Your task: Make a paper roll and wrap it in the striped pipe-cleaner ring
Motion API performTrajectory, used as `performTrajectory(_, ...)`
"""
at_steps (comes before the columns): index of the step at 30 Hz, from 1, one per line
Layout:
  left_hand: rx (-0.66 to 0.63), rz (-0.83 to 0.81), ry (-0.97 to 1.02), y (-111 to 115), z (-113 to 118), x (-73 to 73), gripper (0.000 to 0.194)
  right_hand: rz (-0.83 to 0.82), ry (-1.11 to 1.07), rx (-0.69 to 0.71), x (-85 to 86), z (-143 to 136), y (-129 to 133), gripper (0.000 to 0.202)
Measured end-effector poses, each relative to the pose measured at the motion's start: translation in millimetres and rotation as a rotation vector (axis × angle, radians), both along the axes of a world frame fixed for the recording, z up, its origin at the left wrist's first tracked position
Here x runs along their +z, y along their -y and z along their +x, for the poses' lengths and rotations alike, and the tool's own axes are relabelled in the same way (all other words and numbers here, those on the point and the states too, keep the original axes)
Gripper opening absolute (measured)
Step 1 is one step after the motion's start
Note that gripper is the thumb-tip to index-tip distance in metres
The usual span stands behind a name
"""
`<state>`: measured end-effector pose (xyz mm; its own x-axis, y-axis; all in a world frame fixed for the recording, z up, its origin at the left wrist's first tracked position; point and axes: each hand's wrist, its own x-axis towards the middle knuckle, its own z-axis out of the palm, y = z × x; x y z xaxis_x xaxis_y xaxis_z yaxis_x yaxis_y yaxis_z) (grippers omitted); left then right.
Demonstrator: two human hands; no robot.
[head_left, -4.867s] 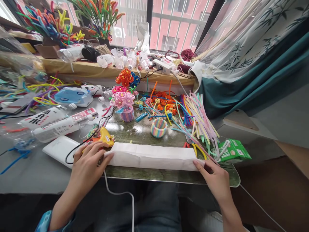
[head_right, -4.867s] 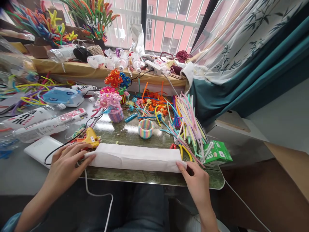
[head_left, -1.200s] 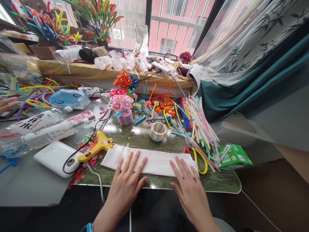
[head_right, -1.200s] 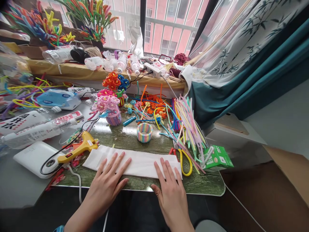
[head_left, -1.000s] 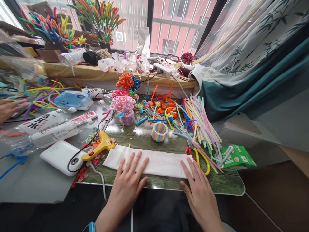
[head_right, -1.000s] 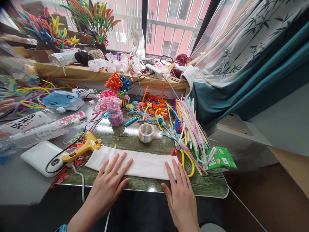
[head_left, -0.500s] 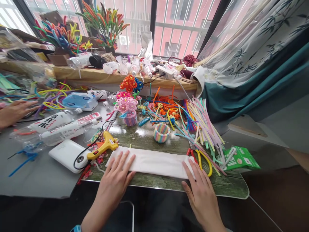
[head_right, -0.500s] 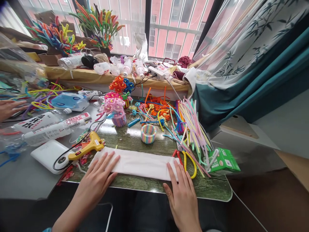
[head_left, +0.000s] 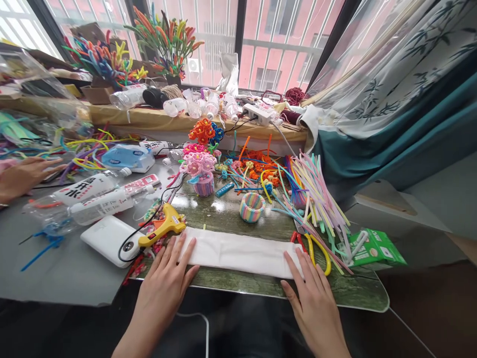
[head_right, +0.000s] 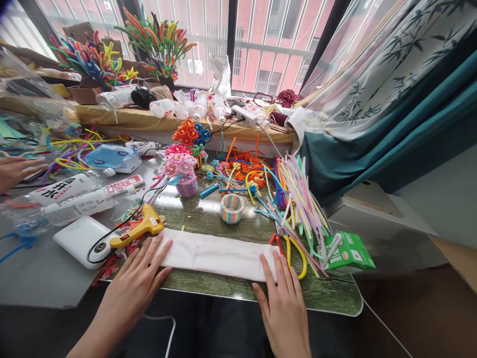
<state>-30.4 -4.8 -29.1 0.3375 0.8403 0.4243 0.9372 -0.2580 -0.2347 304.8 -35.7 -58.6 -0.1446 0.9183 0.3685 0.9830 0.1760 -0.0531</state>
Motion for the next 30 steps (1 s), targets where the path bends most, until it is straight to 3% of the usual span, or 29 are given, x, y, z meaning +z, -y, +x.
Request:
performTrajectory(3,-0.014,0.029,0.004,2,11,9.4,0.054,0.042,-0.008,0.003,6.8,-19,-3,0.064)
performTrajectory(6,-0.086,0.016,0.006,2,28,13.8,0.051,0.021,-0.006,0.108,13.1,-45,-9,0.066)
performTrajectory(11,-0.188,-0.043,0.035,-5,46,0.9,0.052,-0.024,-0.008,0.193,11.1,-70,-19,0.064)
performTrajectory(15,-0.187,-0.043,0.036,-8,45,-7.7,0.053,-0.055,0.003,0.174,8.0,-66,-21,0.064)
performTrajectory(23,-0.201,-0.071,0.071,-8,44,-5.3,0.054,-0.059,-0.018,0.061,3.7,-40,-13,0.06)
performTrajectory(30,-0.103,-0.098,0.135,-5,16,-6.2,0.051,-0.059,-0.018,0.056,0.0,-40,-14,0.06)
